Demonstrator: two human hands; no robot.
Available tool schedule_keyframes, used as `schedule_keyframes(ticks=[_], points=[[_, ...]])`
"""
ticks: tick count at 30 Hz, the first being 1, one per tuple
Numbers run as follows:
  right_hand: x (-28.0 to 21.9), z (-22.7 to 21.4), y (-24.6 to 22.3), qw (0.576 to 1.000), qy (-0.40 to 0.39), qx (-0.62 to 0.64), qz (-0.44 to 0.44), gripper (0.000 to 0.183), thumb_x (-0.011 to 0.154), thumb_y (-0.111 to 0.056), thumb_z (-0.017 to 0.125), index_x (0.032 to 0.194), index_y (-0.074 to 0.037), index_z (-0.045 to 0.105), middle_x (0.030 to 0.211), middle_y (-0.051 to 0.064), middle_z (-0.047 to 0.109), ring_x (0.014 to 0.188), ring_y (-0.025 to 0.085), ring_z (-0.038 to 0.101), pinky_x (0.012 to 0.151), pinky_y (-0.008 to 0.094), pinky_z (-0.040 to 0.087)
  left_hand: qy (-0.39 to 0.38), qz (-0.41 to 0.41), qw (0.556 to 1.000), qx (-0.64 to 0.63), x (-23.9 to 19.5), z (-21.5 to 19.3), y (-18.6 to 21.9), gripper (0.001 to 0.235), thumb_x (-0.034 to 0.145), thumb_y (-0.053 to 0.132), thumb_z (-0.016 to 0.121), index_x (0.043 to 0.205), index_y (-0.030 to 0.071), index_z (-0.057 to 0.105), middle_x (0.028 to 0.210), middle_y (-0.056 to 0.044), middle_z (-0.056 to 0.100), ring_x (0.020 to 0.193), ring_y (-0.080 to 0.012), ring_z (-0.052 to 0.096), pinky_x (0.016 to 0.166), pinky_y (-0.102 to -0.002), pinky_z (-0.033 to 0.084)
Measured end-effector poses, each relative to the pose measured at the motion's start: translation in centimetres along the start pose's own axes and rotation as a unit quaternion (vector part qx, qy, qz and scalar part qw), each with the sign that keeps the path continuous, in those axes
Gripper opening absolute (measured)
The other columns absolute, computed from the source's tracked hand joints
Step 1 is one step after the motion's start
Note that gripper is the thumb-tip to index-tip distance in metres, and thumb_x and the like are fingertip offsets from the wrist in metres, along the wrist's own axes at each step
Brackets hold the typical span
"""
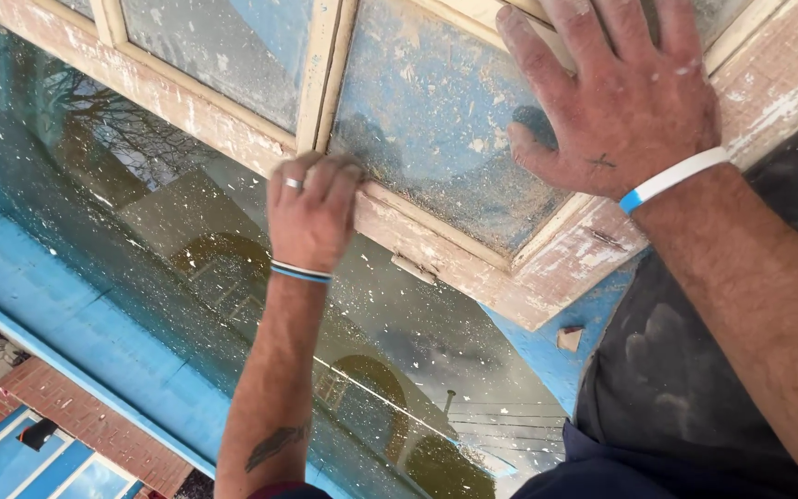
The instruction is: Sanding a wooden window frame with sandpaper.
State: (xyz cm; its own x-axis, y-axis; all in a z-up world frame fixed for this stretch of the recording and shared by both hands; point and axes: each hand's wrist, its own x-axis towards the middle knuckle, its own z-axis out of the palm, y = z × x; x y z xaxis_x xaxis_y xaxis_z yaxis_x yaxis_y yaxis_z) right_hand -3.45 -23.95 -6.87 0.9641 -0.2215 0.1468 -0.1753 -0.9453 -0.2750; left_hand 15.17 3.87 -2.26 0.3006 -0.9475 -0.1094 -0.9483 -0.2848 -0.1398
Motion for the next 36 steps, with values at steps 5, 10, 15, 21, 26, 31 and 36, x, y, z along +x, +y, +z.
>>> schedule_keyframes(ticks=[5, 10, 15, 21, 26, 31, 36], points=[[-0.1, 0.4, 0.1, 1.0, 0.004, 0.007, -0.005, 0.08, 0.096, -0.048, 0.079, 0.164, -0.009, 0.071, 0.162, 0.019, 0.054, 0.146, 0.034, 0.043, 0.116, 0.052, 0.031, -0.073, 0.063, 0.994, -0.046, -0.4, 0.2, 1.2, 0.024, 0.085, 0.008, 0.082, 0.102, 0.022, 0.074, 0.115, 0.004, 0.074, 0.109, -0.0172, 0.064, 0.092, -0.037, 0.057], [0.1, 0.2, 0.2, 1.0, -0.001, -0.006, 0.001, 0.079, 0.098, -0.052, 0.076, 0.165, -0.012, 0.066, 0.159, 0.016, 0.054, 0.141, 0.032, 0.047, 0.112, 0.05, 0.035, -0.032, 0.063, 0.998, -0.001, 1.1, -0.9, 0.3, 0.012, 0.093, 0.017, 0.079, 0.103, 0.014, 0.073, 0.107, -0.003, 0.076, 0.099, -0.0202, 0.07, 0.09, -0.039, 0.057], [0.2, 0.4, 0.2, 0.999, 0.009, -0.037, -0.007, 0.082, 0.099, -0.054, 0.075, 0.168, -0.013, 0.061, 0.155, 0.015, 0.056, 0.135, 0.03, 0.051, 0.107, 0.048, 0.039, -0.046, 0.131, 0.989, -0.051, 1.3, -1.6, -0.7, 0.015, 0.094, 0.017, 0.08, 0.107, 0.016, 0.072, 0.11, 0.0, 0.078, 0.104, -0.016, 0.069, 0.095, -0.035, 0.056], [-0.5, 1.0, 0.0, 0.996, -0.048, -0.072, 0.002, 0.084, 0.103, -0.067, 0.055, 0.173, -0.02, 0.048, 0.153, 0.01, 0.054, 0.123, 0.026, 0.056, 0.091, 0.043, 0.043, -0.071, 0.07, 0.995, 0.003, 1.1, -2.0, 0.5, 0.009, 0.096, 0.021, 0.079, 0.103, 0.017, 0.079, 0.109, 0.0, 0.08, 0.104, -0.0163, 0.069, 0.101, -0.04, 0.051], [0.0, 0.5, 0.2, 1.0, 0.005, -0.007, -0.006, 0.081, 0.095, -0.053, 0.075, 0.164, -0.011, 0.066, 0.162, 0.017, 0.054, 0.14, 0.033, 0.048, 0.111, 0.052, 0.035, -0.067, 0.081, 0.993, -0.051, 1.1, -1.4, 1.1, 0.025, 0.086, 0.002, 0.081, 0.098, 0.023, 0.077, 0.103, 0.006, 0.077, 0.102, -0.015, 0.069, 0.089, -0.032, 0.061], [-0.5, 0.3, -0.1, 0.999, -0.015, -0.031, 0.0, 0.085, 0.096, -0.062, 0.069, 0.167, -0.017, 0.058, 0.153, 0.011, 0.056, 0.132, 0.028, 0.052, 0.102, 0.045, 0.039, -0.033, 0.028, 0.998, -0.055, 0.4, -1.1, 2.0, 0.005, 0.097, 0.014, 0.075, 0.095, 0.016, 0.078, 0.098, 0.002, 0.079, 0.096, -0.0145, 0.069, 0.088, -0.036, 0.055], [0.3, 0.3, 0.4, 0.999, 0.015, 0.037, -0.008, 0.081, 0.09, -0.045, 0.079, 0.161, -0.01, 0.063, 0.162, 0.018, 0.052, 0.142, 0.034, 0.047, 0.111, 0.053, 0.034, -0.051, 0.109, 0.993, 0.002, 0.8, -0.9, 0.2, 0.017, 0.089, 0.018, 0.085, 0.103, 0.025, 0.078, 0.106, 0.006, 0.081, 0.106, -0.0159, 0.071, 0.096, -0.04, 0.055]])
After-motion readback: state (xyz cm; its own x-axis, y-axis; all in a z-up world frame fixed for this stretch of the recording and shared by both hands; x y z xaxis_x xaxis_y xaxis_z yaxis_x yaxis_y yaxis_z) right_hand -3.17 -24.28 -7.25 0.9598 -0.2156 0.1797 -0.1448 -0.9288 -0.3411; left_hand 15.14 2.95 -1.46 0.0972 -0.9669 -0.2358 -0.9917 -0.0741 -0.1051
